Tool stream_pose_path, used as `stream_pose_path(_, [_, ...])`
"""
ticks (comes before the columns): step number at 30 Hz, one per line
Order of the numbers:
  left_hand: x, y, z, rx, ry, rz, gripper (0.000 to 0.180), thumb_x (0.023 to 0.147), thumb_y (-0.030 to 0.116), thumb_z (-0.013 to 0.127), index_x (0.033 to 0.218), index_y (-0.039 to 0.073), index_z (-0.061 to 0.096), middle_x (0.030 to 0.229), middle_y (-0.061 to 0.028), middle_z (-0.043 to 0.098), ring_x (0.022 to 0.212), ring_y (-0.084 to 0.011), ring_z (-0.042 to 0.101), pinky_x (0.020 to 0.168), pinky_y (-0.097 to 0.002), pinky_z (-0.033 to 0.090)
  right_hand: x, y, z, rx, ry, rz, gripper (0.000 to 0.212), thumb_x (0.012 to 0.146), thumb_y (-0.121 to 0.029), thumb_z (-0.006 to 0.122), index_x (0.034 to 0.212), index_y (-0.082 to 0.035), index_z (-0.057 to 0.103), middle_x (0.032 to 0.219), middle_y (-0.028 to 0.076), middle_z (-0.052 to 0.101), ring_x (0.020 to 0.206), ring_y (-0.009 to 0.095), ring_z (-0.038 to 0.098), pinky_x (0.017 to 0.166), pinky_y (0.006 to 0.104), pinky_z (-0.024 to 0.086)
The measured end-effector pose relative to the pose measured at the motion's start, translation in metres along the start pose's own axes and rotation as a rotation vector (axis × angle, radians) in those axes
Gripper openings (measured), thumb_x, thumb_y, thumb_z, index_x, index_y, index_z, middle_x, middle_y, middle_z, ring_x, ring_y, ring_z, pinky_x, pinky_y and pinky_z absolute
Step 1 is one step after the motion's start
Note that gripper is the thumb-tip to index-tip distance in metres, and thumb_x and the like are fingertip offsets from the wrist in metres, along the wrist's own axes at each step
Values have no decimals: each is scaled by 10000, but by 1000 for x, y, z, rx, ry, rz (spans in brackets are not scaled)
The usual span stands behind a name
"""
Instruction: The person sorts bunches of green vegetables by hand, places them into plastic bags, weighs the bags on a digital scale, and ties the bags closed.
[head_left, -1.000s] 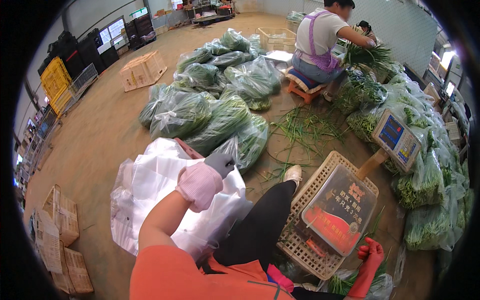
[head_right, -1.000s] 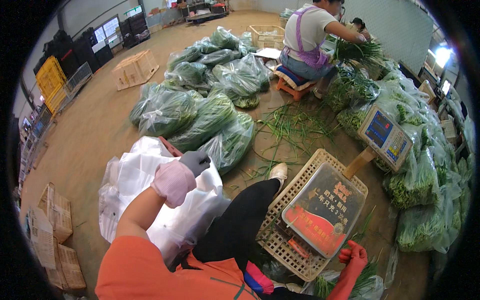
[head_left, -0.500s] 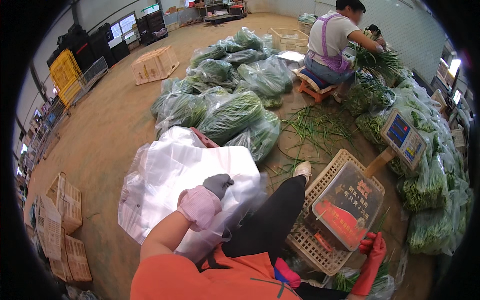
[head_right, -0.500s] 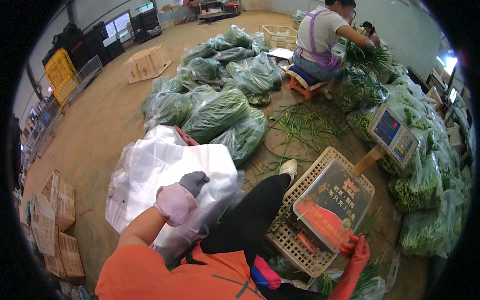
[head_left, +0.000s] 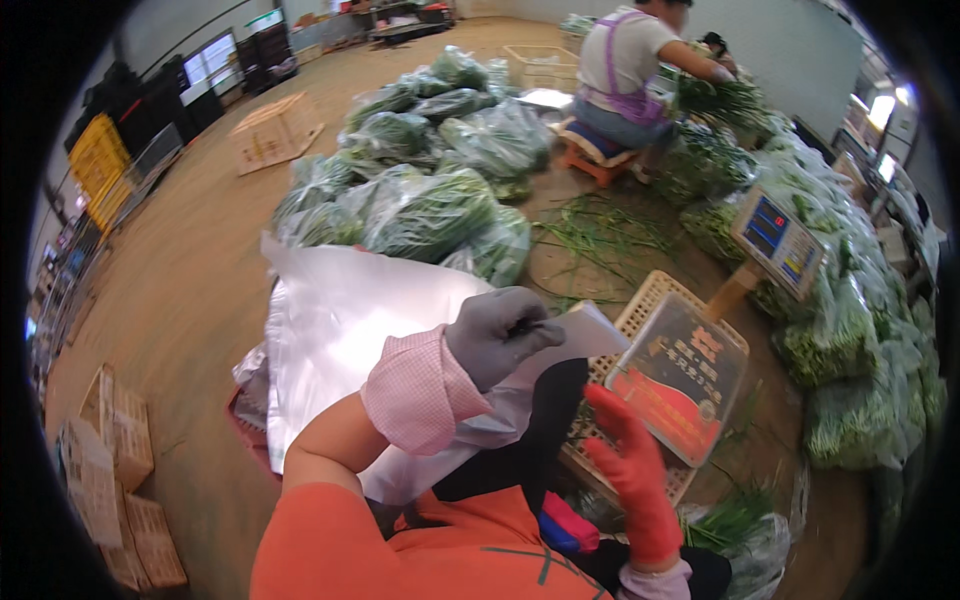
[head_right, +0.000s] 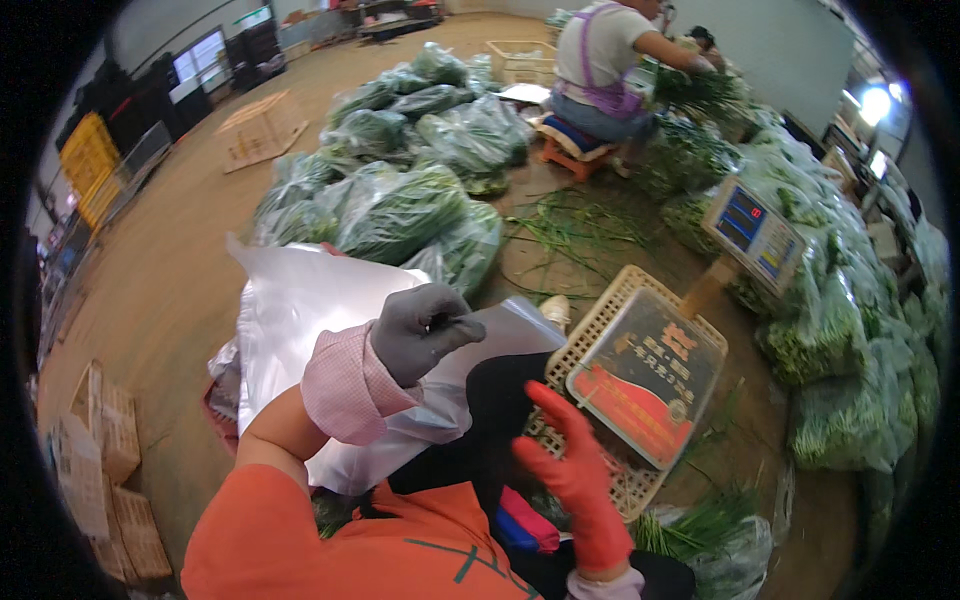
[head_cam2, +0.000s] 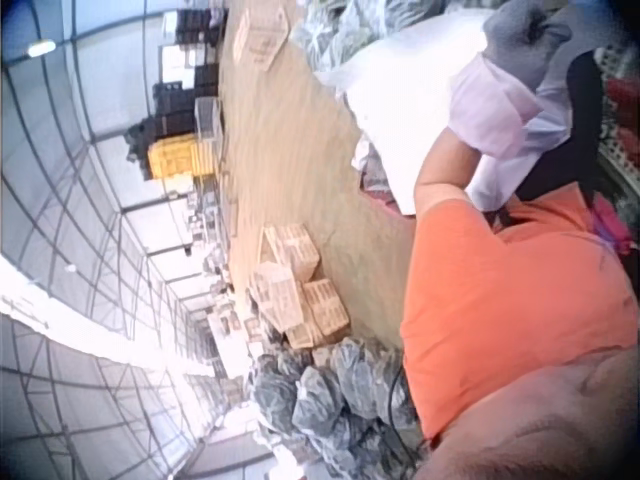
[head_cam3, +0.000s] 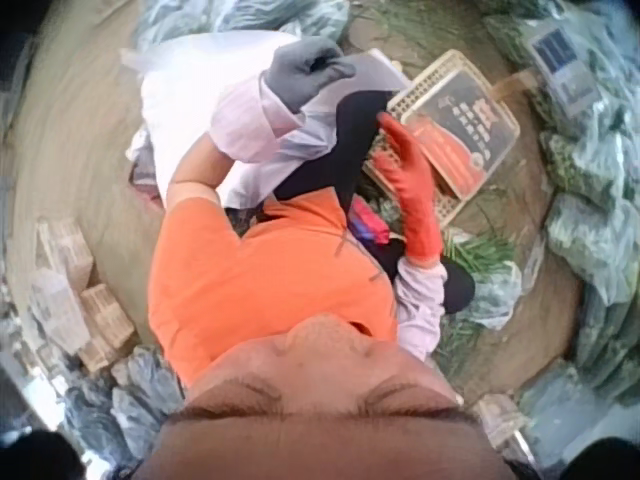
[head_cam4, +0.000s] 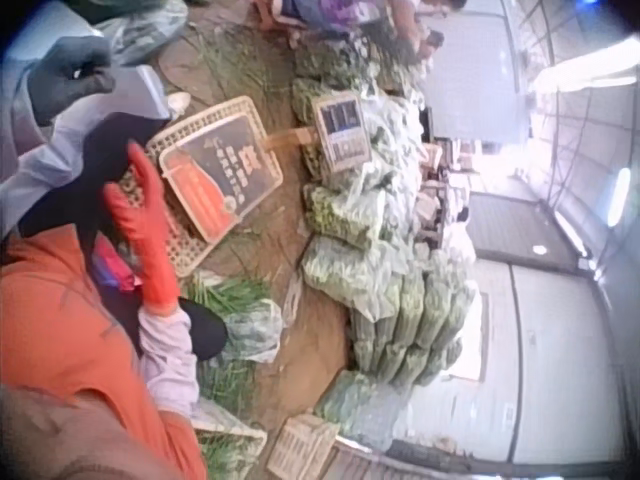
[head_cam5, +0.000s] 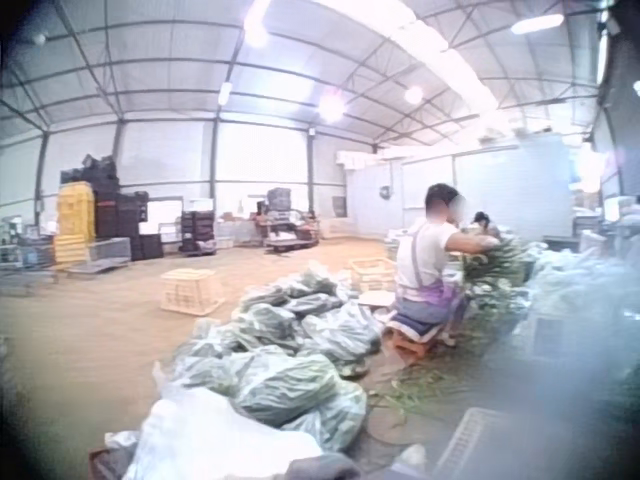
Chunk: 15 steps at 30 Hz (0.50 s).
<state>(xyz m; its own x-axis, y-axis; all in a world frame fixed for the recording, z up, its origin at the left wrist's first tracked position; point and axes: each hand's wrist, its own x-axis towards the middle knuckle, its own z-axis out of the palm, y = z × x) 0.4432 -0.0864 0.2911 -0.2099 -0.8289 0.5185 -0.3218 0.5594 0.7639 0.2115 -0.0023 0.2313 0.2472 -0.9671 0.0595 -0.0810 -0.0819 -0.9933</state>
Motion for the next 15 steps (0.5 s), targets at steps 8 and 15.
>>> stream_pose_path(8, [57,16,74,-101,-281,285,175,748,117,718,800,11,589,649,-97,562,574,-187,557,546,-294,450,24,5,16,185,127,322,447,705,-334,762,996,-19,637,851,70,651,796,156,610,746,278,467])
stream_pose_path(15, [48,17,79,-50,-235,187,151,794,149,667,798,12,604,705,-132,569,579,-272,547,555,-337,442,15,25,-5,319,431,317,181,773,-155,724,668,-34,639,617,-8,597,543,73,498,497,244,390])
